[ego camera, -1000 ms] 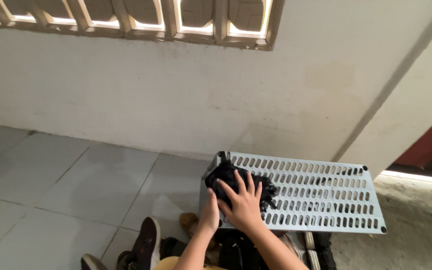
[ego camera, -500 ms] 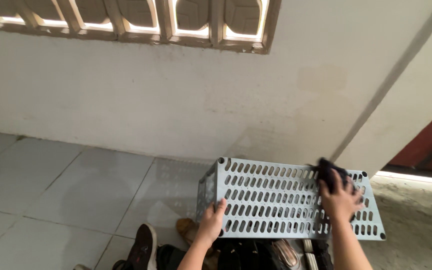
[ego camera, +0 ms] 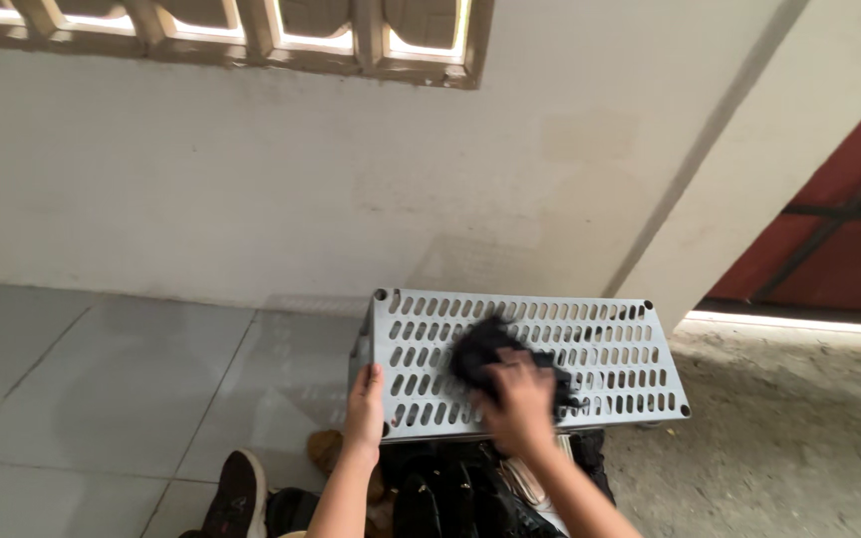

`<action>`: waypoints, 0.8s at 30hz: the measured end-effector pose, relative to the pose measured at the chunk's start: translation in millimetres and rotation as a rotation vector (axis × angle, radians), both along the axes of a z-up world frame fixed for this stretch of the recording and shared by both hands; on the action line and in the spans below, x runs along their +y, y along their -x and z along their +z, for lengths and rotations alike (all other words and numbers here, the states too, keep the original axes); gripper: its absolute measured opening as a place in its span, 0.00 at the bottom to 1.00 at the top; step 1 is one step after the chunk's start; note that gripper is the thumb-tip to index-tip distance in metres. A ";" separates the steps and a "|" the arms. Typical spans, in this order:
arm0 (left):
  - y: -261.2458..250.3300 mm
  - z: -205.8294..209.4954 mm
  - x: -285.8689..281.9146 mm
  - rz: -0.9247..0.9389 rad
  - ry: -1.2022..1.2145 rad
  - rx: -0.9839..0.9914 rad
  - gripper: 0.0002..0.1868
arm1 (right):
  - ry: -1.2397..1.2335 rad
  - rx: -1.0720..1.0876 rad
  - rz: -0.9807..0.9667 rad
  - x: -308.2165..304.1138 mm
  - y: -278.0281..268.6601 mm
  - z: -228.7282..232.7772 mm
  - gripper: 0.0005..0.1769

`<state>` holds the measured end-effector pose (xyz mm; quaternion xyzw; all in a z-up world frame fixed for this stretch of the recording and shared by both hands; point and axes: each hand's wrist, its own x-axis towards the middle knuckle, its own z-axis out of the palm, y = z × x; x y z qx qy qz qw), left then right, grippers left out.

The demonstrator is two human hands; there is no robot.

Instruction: The person removes shoes from a metal shoe rack, wipes the rack with a cloth, and then cleans a pair of shoes with the same cloth. The shoes are placed on the floor during the process.

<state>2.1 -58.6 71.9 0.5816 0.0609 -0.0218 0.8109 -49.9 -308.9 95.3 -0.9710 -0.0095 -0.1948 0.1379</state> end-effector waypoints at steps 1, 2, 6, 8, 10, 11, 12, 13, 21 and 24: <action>0.5 -0.3 0.8 0.008 0.003 0.005 0.28 | -0.010 0.035 0.097 26.3 10.5 9.3 0.27; 0.5 -0.7 2.3 0.020 0.006 0.009 0.28 | -0.037 -0.049 0.223 48.6 21.6 17.0 0.29; -1.9 -0.4 6.6 -0.002 0.077 0.050 0.26 | -0.063 -0.158 0.463 90.0 46.4 33.7 0.30; -1.7 1.2 7.1 0.041 -0.051 0.022 0.26 | -0.067 -0.131 0.360 81.3 39.3 32.5 0.29; -0.4 4.4 5.2 0.061 -0.089 0.020 0.26 | -0.110 -0.110 0.227 54.0 19.4 24.7 0.27; 0.1 6.9 3.9 0.070 -0.109 0.017 0.26 | -0.150 -0.102 0.146 32.4 8.6 19.0 0.27; 2.0 9.1 3.2 0.063 -0.163 0.032 0.26 | -0.132 -0.142 0.075 6.7 0.3 11.6 0.27; 3.5 11.4 3.0 0.057 -0.217 0.047 0.27 | -0.115 -0.182 0.003 -22.3 -6.1 3.0 0.27; 13.2 24.6 2.3 0.027 -0.325 -0.059 0.28 | 0.009 -0.203 -0.779 -212.4 7.8 -71.8 0.32; 15.0 30.2 0.7 0.023 -0.322 -0.003 0.29 | 0.019 -0.127 -0.739 -194.3 -1.2 -66.5 0.29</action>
